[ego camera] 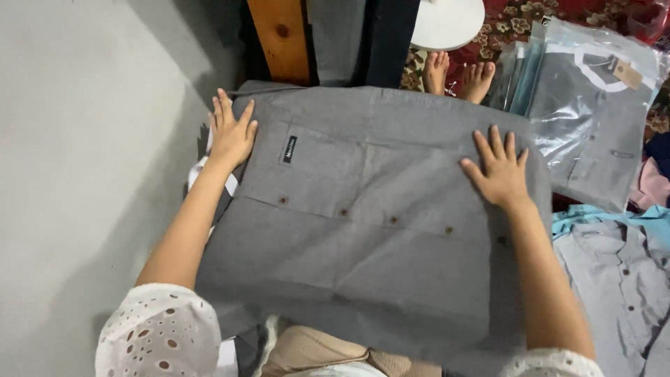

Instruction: Attaching a price tag to a vest and then using a lint roller to remove lint and dust from the garment.

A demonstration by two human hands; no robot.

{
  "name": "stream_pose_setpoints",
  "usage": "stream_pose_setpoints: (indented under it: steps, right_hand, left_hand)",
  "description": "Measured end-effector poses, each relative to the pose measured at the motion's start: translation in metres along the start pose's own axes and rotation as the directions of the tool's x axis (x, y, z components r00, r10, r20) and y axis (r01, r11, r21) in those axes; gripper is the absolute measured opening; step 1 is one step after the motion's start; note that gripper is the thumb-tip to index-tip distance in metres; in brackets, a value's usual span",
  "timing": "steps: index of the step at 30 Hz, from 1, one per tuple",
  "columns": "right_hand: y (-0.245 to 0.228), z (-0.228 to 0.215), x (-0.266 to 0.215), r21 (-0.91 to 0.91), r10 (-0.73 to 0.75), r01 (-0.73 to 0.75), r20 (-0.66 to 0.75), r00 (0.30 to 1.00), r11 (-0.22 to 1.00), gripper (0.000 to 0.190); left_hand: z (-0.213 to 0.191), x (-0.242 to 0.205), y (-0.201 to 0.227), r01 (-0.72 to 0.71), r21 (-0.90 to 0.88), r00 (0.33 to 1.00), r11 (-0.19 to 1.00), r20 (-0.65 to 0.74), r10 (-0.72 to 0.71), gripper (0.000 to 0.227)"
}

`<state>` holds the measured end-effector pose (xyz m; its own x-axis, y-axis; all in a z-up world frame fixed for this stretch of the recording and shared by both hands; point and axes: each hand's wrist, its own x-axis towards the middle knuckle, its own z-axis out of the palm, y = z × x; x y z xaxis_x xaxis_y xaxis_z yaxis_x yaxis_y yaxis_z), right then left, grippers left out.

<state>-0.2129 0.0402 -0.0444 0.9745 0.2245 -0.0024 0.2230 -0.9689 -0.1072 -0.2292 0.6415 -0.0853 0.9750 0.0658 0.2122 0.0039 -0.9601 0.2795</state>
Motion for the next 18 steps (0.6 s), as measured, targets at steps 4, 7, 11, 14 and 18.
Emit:
stream_pose_setpoints:
  steps: [4,7,11,14,18]
  right_hand:
    - [0.026,0.006,0.032,0.011,-0.049,0.050,-0.017,0.999,0.999,0.072]
    - [0.032,0.015,0.043,0.040,-0.073,0.076,-0.071,0.995,0.996,0.066]
    - [-0.001,0.000,0.014,-0.079,-0.050,0.027,-0.298,0.953,0.997,0.068]
    - [-0.032,-0.014,-0.039,-0.010,0.011,-0.014,-0.197,0.980,1.000,0.074]
    - [-0.061,-0.003,-0.115,0.049,0.001,-0.006,0.111,0.994,0.999,0.084]
  left_hand:
    - [-0.003,0.022,-0.013,-0.057,-0.020,0.998,0.998,0.011,0.057,0.050]
    - [-0.002,0.033,-0.025,-0.099,-0.029,0.995,0.995,0.004,0.099,0.047]
    - [-0.021,0.023,0.010,-0.080,0.139,0.980,0.987,-0.169,0.103,0.054]
    - [-0.055,-0.029,0.045,0.036,0.079,0.985,0.996,-0.169,-0.023,0.057]
    - [-0.072,-0.127,0.072,-0.017,0.042,0.997,0.999,0.075,0.014,0.066]
